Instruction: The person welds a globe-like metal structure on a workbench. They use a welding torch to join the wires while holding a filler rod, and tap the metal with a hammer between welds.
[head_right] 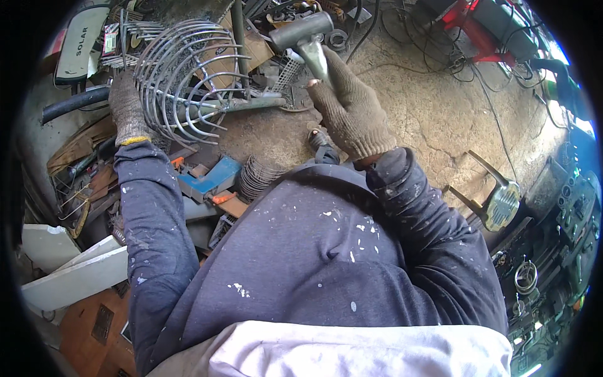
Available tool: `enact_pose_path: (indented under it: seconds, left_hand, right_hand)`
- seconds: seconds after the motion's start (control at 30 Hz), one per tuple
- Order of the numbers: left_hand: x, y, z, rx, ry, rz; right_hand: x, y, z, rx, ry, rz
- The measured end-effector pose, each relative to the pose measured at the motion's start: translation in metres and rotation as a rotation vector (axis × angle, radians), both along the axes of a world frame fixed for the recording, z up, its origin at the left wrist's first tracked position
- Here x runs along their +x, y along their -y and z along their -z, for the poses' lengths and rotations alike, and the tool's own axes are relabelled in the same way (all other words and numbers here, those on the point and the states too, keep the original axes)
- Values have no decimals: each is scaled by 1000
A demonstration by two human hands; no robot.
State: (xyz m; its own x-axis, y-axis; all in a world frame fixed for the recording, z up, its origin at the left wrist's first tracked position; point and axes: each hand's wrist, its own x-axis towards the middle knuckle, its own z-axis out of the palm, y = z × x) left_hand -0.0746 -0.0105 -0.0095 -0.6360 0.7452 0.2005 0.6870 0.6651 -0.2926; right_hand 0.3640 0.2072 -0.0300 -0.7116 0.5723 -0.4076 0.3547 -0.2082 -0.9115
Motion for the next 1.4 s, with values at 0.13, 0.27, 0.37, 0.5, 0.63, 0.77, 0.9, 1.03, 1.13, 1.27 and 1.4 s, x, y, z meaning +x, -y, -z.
enact_pose_path:
  seconds: [0.13, 0.27, 0.37, 0.5, 0.63, 0.77, 0.9, 1.03, 1.13, 1.27, 1.4]
  left_hand:
    - [12, -10, -11, 92, 112, -117]
    - [9, -10, -10, -71, 52, -105]
    - [6, 5, -6, -43, -88, 60]
    - [14, -20, -8, 201, 161, -123]
    - [15, -13, -5, 44, 23, -15]
    - [5, 2, -2, 184, 158, -105]
    - [0, -2, 1, 26, 6, 24]
    - [9, -2, 2, 179, 130, -84]
    - [-4, 4, -4, 37, 9, 69]
    - [6, -10, 0, 90, 45, 3]
    - [2, -12, -3, -12, 35, -21]
  right_hand:
    - [-3, 16, 3, 441, 55, -424]
    - [4, 12, 12, 132, -155, -87]
    - [4, 12, 8, 60, -157, -1]
    - [-3, 25, 4, 186, -46, -149]
    - [1, 38, 17, 119, -127, -294]
    - [-1, 14, 5, 45, -64, -6]
    - [-10, 33, 18, 122, -159, 15]
    - [-4, 26, 13, 257, -64, -183]
    - [-2, 12, -2, -10, -55, -73]
    - [-7, 31, 10, -7, -57, 30]
    - [-2, 31, 24, 239, -77, -171]
